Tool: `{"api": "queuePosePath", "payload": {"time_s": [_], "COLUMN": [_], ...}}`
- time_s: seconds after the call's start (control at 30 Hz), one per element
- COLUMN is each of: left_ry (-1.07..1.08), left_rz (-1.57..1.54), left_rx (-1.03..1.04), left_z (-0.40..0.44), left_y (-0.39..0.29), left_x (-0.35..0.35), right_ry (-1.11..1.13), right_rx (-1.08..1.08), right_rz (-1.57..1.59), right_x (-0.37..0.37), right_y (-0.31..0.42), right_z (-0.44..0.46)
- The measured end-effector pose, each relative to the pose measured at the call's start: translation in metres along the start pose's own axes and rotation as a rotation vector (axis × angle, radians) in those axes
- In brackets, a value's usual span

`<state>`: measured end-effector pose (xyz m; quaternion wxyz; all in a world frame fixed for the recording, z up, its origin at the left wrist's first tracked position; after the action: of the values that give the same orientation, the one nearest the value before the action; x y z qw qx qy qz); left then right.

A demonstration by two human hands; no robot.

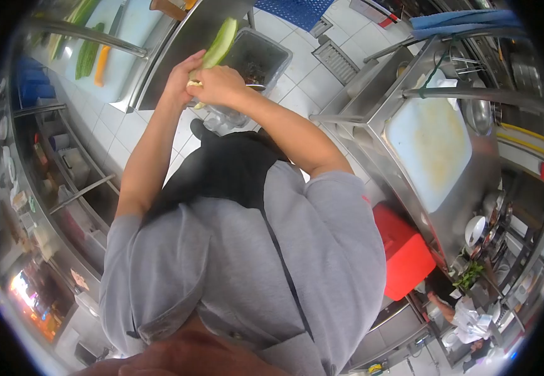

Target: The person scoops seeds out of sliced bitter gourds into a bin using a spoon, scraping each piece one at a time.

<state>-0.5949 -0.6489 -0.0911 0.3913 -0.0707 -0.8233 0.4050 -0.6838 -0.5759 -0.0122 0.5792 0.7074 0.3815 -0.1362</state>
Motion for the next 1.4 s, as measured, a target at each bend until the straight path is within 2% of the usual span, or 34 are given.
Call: {"api": "queuePosePath", "payload": {"time_s": [0.13,0.23,0.33,0.47,0.57,0.6,0.7,0.8,0.93,1.03,1.2,1.4], "left_ry": [0.121,0.138,0.192,0.214,0.209,0.210,0.234,0.206,0.037,-0.067,-0.122,-0.073], "left_rz": [-0.013,-0.063,-0.202,-0.351,-0.262,-0.241,-0.219,-0.200,-0.067,-0.037,-0.128,-0.126], "left_rx": [0.091,0.164,0.196,0.189,0.154,0.167,0.156,0.110,0.139,0.094,0.139,0.088], "left_z": [-0.009,-0.028,-0.037,-0.044,-0.047,-0.047,-0.046,-0.037,-0.018,-0.020,-0.010,-0.010], "left_y": [-0.015,-0.025,-0.026,-0.026,-0.025,-0.025,-0.028,-0.029,-0.035,-0.034,-0.024,-0.026], "left_x": [-0.008,-0.006,-0.003,0.004,-0.001,-0.001,0.016,0.025,0.017,0.019,0.001,0.012], "right_ry": [-0.008,-0.070,-0.094,-0.208,-0.388,-0.415,-0.353,-0.247,-0.140,-0.163,-0.094,-0.113], "right_rx": [0.067,0.239,0.343,0.317,0.284,0.204,0.112,0.110,-0.013,0.034,0.010,0.074], "right_rz": [0.045,-0.068,-0.027,-0.173,-0.228,-0.284,-0.392,-0.485,-0.556,-0.473,-0.408,-0.392], "right_x": [-0.012,-0.027,-0.020,-0.010,-0.043,-0.053,-0.068,-0.070,-0.046,-0.035,-0.028,-0.036], "right_y": [-0.016,-0.065,-0.101,-0.123,-0.090,-0.068,-0.031,-0.019,0.013,0.018,0.031,0.023], "right_z": [-0.012,-0.016,0.001,0.034,0.023,0.019,0.023,0.032,0.024,0.021,0.004,0.003]}}
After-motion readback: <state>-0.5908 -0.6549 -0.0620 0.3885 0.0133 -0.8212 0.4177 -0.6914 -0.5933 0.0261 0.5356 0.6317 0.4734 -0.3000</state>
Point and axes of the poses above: each hand's wrist, its own z-axis towards the middle knuckle, its own x-axis out of the palm, y = z × x, the point moved 7 cm from there along z, towards the middle knuckle, and after that the axes turned 14 degrees about y, right-handed, at the moved point
